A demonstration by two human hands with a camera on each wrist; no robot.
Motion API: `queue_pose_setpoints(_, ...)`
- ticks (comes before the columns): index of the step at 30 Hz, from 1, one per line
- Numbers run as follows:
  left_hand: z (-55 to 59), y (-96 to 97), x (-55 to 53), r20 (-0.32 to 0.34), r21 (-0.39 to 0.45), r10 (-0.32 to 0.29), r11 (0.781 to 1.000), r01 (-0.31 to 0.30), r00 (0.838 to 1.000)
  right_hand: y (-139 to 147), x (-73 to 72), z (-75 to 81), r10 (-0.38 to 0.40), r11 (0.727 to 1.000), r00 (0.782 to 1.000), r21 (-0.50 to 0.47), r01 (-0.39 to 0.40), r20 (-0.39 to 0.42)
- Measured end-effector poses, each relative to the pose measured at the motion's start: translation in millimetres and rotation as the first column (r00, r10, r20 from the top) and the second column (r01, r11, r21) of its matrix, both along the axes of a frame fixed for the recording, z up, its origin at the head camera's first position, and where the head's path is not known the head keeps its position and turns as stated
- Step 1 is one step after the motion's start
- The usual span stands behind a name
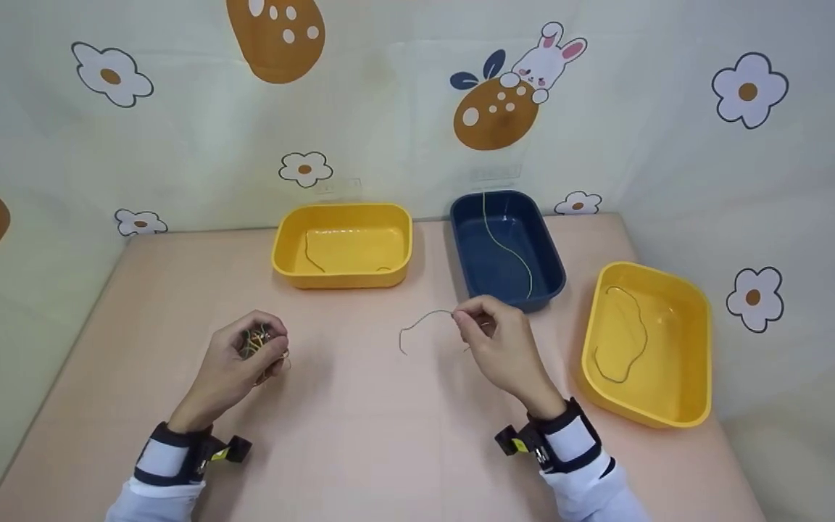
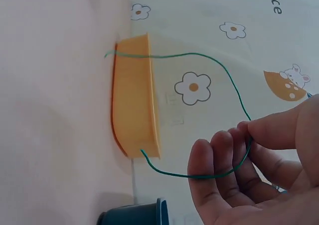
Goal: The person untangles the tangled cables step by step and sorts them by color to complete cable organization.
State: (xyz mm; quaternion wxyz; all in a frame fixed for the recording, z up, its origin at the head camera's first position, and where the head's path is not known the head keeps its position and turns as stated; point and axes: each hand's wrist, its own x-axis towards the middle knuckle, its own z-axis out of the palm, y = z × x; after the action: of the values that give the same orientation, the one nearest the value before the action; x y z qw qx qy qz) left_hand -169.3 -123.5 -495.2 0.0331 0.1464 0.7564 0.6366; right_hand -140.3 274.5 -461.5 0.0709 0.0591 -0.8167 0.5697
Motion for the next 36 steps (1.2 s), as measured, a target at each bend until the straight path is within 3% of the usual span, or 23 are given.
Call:
queue_pose_setpoints(4,-0.9,-0.1,1.2,0.011,-0.003,0.012,1.000,-0.012,1.000,13.6,10.5,7.9,-0.032,0.999,0.999,-0.041,0.033,0.029)
queue_pose_setpoints(8,-2.1,-0.1,2.5,0.016,-0.003,0.019,1.000,-0.019,1.000,33.8,25.7,19.0,-0.114,0.993,0.993,-0.027,0.113,-0.015)
queue_pose_setpoints(10,-2.6,-0.1,2.7,0.016,0.001,0.020,1.000,-0.020,1.000,46.2,34.1,24.4,-0.193,0.981,0.979,0.002,0.193,-0.065)
queue_pose_setpoints(12,-2.3,-0.3,2.8,0.012,0.007,0.023,1.000,-0.024,1.000,60.3,42.5,29.0,-0.293,0.954,0.948,0.034,0.299,-0.123)
queue_pose_setpoints(15,-2.4,-1.5,2.6,0.011,0.021,0.028,0.999,-0.028,1.000,84.6,52.3,32.3,-0.437,0.875,0.870,0.118,0.470,-0.227)
queue_pose_setpoints(19,-3.6,-3.1,2.8,0.017,0.030,0.030,0.999,-0.031,0.999,117.7,59.2,29.9,-0.557,0.729,0.765,0.252,0.637,-0.322)
queue_pose_setpoints(22,-4.1,-3.2,2.6,0.014,0.040,0.027,0.999,-0.027,1.000,136.3,60.8,23.2,-0.589,0.638,0.735,0.365,0.678,-0.336)
queue_pose_setpoints(26,-3.8,-1.7,1.5,0.003,0.065,0.026,0.998,-0.026,1.000,152.3,57.4,10.1,-0.569,0.568,0.753,0.504,0.650,-0.330)
queue_pose_setpoints(28,-3.5,-0.2,1.0,-0.002,0.077,0.030,0.997,-0.029,1.000,157.5,54.2,4.3,-0.551,0.557,0.776,0.557,0.617,-0.308)
queue_pose_setpoints(32,-2.5,3.8,-0.4,0.001,0.106,0.036,0.994,-0.036,0.999,165.6,49.7,-3.3,-0.506,0.559,0.834,0.653,0.512,-0.221)
queue_pose_setpoints(36,0.1,7.9,-2.8,0.007,0.126,0.053,0.991,-0.054,0.999,172.7,46.7,-4.8,-0.476,0.586,0.877,0.723,0.366,-0.059)
